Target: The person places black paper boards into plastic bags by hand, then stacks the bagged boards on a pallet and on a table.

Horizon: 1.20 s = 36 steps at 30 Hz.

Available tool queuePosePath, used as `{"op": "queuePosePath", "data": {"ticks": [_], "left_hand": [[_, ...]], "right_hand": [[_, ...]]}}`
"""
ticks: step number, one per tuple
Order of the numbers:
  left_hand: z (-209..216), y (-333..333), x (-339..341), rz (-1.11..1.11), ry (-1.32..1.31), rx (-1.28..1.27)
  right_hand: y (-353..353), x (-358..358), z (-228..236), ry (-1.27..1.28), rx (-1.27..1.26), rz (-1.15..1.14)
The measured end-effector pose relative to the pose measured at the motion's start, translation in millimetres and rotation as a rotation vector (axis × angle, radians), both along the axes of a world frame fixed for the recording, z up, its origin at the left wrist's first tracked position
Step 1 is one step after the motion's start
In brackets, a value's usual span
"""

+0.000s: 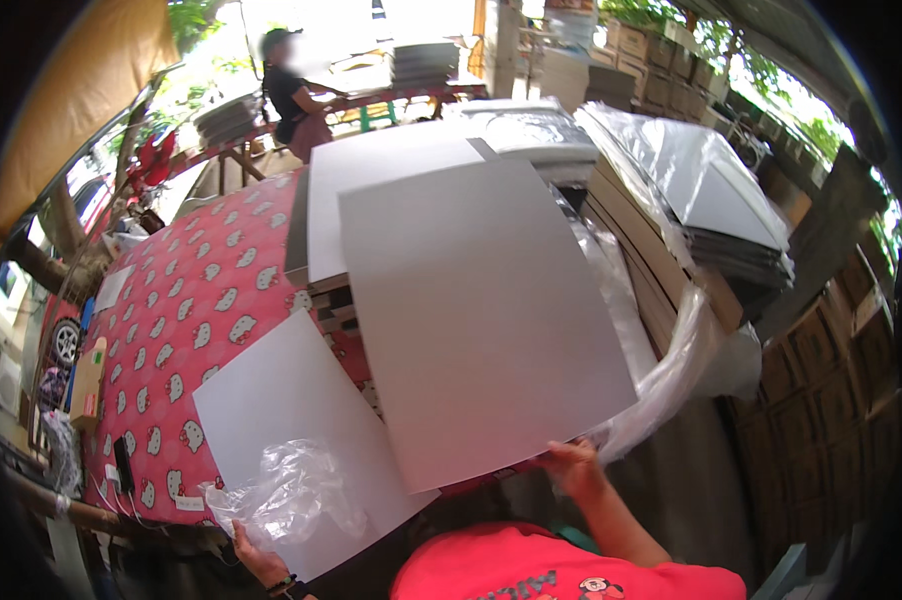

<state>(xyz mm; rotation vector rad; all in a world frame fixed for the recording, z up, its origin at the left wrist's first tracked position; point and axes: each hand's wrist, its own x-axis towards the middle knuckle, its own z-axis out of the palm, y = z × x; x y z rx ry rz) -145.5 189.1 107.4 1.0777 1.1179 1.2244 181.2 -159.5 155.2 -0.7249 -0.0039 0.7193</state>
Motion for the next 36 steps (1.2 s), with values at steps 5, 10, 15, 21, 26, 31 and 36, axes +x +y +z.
{"op": "queuePosePath", "data": {"ticks": [5,10,15,21,26,31,36], "left_hand": [[6.3,4.9,29.7,-0.161,-0.066,-0.103],[23.0,3.5,60.7,-0.233,0.127,0.001],[34.9,-9.4,87.1,-0.296,0.233,0.015],[49.0,-29.8,126.0,-0.460,0.147,-0.027],[39.1,-36.6,165.1,-0.652,0.253,0.014],[6.7,-25.2,187.4,-0.773,0.150,-0.082],[11.8,-26.8,220.6,-0.822,0.333,0.002]], "right_hand": [[2.4,-22.0,-26.5,0.017,0.000,0.046],[-0.3,-28.7,-34.9,-0.098,-0.116,0.035],[-1.1,-33.7,-32.2,-0.280,-0.250,0.113],[-6.6,-45.1,-20.2,-0.149,-0.221,0.447],[-34.8,-10.4,9.9,-0.892,-0.290,1.114],[-36.8,119.9,0.1,-0.815,-0.804,-0.264],[-6.6,173.8,-47.3,-0.508,-0.710,-0.140]]}}
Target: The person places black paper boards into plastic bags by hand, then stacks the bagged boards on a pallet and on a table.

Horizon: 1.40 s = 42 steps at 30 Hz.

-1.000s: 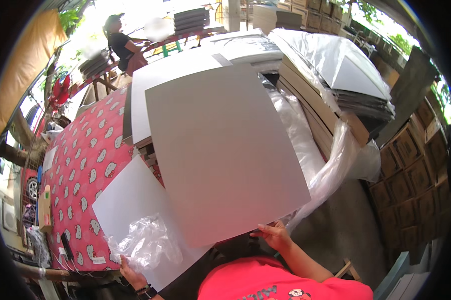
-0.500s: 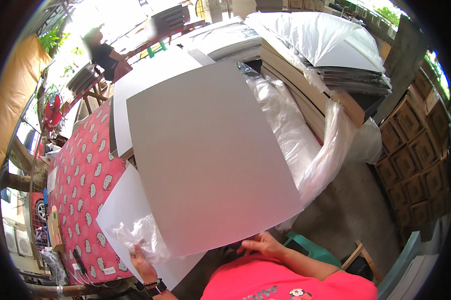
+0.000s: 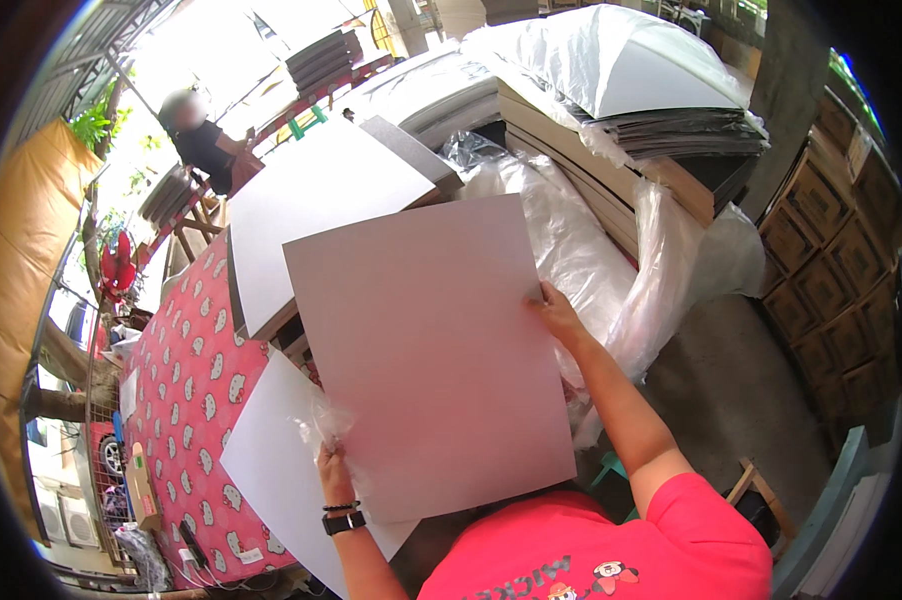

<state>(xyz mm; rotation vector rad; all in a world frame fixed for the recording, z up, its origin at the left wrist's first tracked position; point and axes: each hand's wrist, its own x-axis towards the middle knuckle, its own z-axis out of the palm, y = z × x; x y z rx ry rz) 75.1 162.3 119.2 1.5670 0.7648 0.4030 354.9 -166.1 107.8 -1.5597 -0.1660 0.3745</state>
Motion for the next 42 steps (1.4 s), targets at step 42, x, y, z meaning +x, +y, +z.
{"op": "queuePosePath", "data": {"ticks": [42], "left_hand": [[116.9,-10.9,-28.9,0.233,-0.644,-0.239]], "right_hand": [[-85.0,-100.1,264.3,-0.637,-0.107,-0.146]]}}
